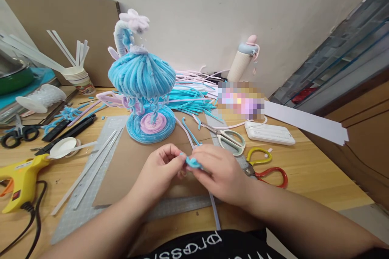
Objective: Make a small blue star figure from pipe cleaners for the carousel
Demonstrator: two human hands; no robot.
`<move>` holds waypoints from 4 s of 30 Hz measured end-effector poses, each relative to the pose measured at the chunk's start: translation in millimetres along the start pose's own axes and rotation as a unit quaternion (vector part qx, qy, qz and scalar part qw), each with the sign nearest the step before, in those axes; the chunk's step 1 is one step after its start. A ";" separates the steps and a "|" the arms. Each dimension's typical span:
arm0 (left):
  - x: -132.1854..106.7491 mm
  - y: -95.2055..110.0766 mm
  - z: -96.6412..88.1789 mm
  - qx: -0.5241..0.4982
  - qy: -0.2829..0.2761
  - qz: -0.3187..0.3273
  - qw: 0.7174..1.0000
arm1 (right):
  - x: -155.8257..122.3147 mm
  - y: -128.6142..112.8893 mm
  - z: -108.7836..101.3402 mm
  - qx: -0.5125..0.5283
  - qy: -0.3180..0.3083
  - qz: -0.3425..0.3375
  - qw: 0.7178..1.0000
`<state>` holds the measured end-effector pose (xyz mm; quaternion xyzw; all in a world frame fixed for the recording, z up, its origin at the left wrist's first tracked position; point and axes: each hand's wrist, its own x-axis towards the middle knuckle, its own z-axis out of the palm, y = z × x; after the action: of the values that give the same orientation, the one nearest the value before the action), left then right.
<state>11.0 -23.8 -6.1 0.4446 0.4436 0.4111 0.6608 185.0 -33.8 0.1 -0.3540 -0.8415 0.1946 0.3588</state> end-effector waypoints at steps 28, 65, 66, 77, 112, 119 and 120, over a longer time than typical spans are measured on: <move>-7.1 30.2 -12.1 0.353 -0.182 0.170 0.902 | 7.1 5.2 -21.4 0.232 -0.131 0.142 0.953; -7.3 16.2 -7.7 0.073 -0.235 -0.051 0.968 | 4.6 18.4 -13.2 0.483 -0.161 0.280 0.814; -7.0 16.1 -7.9 0.067 -0.236 -0.047 0.968 | 4.6 18.8 -12.8 0.488 -0.157 0.278 0.812; -6.4 6.0 -8.8 -0.004 -0.213 -0.032 0.976 | 1.1 18.7 -3.4 0.506 -0.093 0.278 0.811; 10.4 4.5 -12.1 -0.143 -0.111 -0.113 0.977 | 8.1 33.1 10.5 0.611 -0.004 0.354 0.708; 6.6 3.8 -7.2 -0.130 -0.106 -0.062 0.984 | 9.4 37.4 10.5 0.605 0.030 0.351 0.714; 6.7 3.2 -7.3 -0.133 -0.111 -0.066 0.983 | 9.3 37.7 10.8 0.596 0.029 0.356 0.720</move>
<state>5.4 -15.0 -6.1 0.3653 0.3370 0.3705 0.7847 189.6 -2.3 -24.8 -0.3458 -0.3531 0.7586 0.4245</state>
